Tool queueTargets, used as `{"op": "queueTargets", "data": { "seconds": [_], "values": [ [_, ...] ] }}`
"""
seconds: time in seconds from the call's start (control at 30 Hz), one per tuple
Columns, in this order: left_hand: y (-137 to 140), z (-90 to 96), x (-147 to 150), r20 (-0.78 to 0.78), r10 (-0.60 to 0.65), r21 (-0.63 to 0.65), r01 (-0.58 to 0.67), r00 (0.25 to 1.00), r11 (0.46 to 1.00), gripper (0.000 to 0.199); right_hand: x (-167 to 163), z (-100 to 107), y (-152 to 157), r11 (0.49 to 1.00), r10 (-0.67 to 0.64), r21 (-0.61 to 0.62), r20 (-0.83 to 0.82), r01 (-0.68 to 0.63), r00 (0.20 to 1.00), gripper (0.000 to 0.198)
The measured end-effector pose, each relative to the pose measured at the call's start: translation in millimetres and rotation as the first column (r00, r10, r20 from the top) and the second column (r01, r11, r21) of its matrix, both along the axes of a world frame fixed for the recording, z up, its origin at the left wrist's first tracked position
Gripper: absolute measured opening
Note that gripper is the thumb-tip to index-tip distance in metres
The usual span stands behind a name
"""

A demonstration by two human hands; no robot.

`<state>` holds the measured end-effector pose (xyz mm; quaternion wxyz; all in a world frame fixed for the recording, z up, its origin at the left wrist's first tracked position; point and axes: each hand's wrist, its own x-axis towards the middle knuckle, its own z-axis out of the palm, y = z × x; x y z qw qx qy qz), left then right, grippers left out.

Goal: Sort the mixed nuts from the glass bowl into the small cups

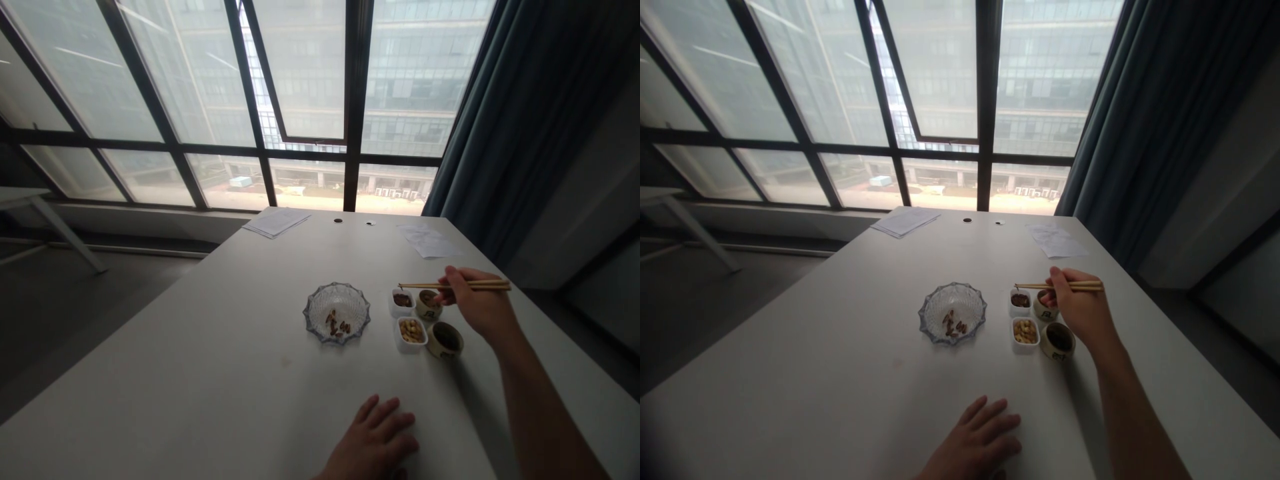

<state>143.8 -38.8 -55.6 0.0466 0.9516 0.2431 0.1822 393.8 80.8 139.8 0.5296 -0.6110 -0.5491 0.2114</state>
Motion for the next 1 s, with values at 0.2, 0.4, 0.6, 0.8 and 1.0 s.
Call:
{"op": "queueTargets", "data": {
  "seconds": [0.2, 0.4, 0.6, 0.8, 1.0],
  "values": [
    [0.2, -3.4, 0.2, 0.006, 0.003, 0.017, -0.003, 1.0, 1.0, 0.03, 7.0, -14.6, 11.5, 0.992, 0.087, -0.095, 0.017, -0.085, 0.996, 0.034],
    [0.6, -5.4, 0.4, 0.026, 0.004, 0.017, -0.005, 1.0, 1.0, 0.029, -14.5, -3.1, 0.4, 0.997, 0.078, -0.014, -0.028, -0.078, 0.997, 0.04],
    [0.2, -5.9, 0.4, 0.014, 0.005, 0.022, -0.005, 1.0, 1.0, 0.029, -72.0, -34.6, -3.1, 0.911, 0.401, -0.045, -0.13, -0.41, 0.907, 0.047],
    [0.6, -6.8, 1.6, 0.051, -0.014, 0.004, 0.014, 0.999, 1.0, 0.027, -120.9, -80.1, -9.7, 0.883, 0.445, -0.09, -0.15, -0.46, 0.883, 0.047],
    [-0.6, -2.6, 1.1, 0.053, -0.008, -0.033, 0.009, 0.999, 0.999, 0.027, -128.2, -83.1, -16.9, 0.899, 0.416, -0.094, -0.115, -0.427, 0.902, 0.047]
  ]
}}
